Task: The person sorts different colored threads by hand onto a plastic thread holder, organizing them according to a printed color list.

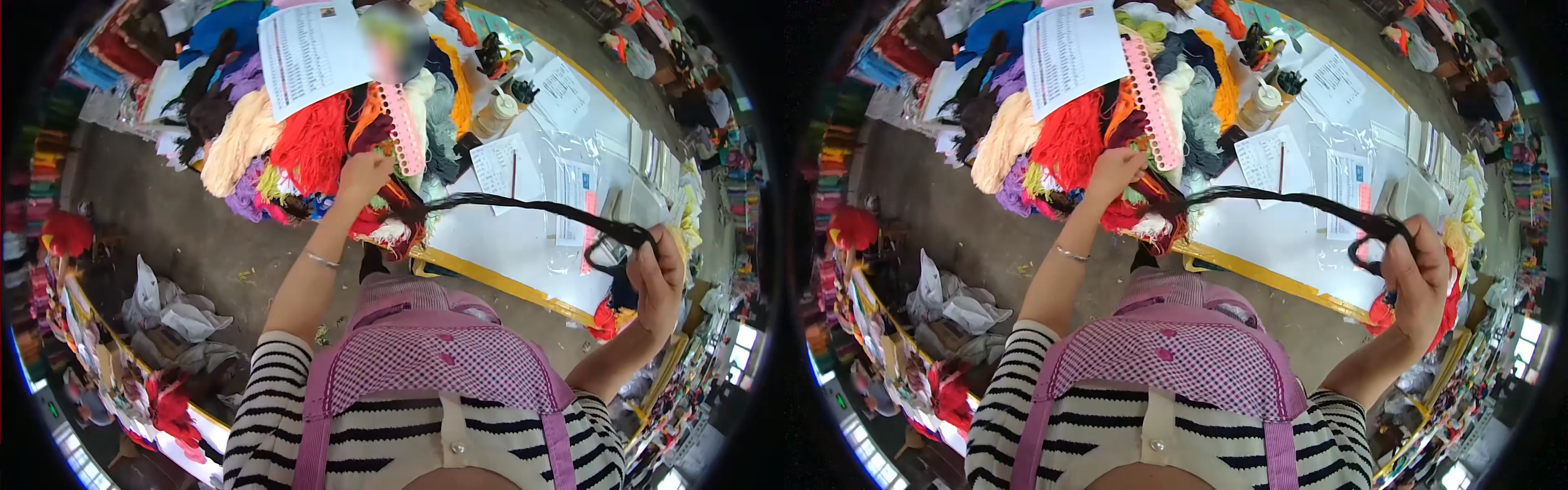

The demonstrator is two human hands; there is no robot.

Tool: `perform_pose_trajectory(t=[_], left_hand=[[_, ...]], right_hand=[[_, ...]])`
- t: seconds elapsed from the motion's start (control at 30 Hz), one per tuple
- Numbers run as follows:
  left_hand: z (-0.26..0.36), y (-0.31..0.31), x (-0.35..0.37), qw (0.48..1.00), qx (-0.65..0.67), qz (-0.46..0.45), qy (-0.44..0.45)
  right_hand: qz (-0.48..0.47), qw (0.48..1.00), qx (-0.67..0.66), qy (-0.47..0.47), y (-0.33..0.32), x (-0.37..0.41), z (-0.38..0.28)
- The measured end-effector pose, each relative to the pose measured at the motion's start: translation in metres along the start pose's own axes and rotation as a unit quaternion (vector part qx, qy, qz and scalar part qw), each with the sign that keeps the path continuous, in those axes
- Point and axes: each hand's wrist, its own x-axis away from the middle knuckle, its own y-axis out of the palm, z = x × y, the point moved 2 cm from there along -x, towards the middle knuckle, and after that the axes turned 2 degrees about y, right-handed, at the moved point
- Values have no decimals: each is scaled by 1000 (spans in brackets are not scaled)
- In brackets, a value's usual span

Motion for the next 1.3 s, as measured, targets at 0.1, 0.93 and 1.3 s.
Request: perform_pose_trajectory(t=[0.1, 0.93, 1.3], left_hand=[[1, 26, -13, 996, -69, -46, -32], [155, -242, 168, 937, 125, 278, 169], [52, -159, 0, 984, 138, 115, -18]], right_hand=[[92, 995, 25, -32, 9, -17, 2], [115, 959, 40, -257, 67, -134, -66], [-33, 975, 25, -216, 240, -212, -35]])
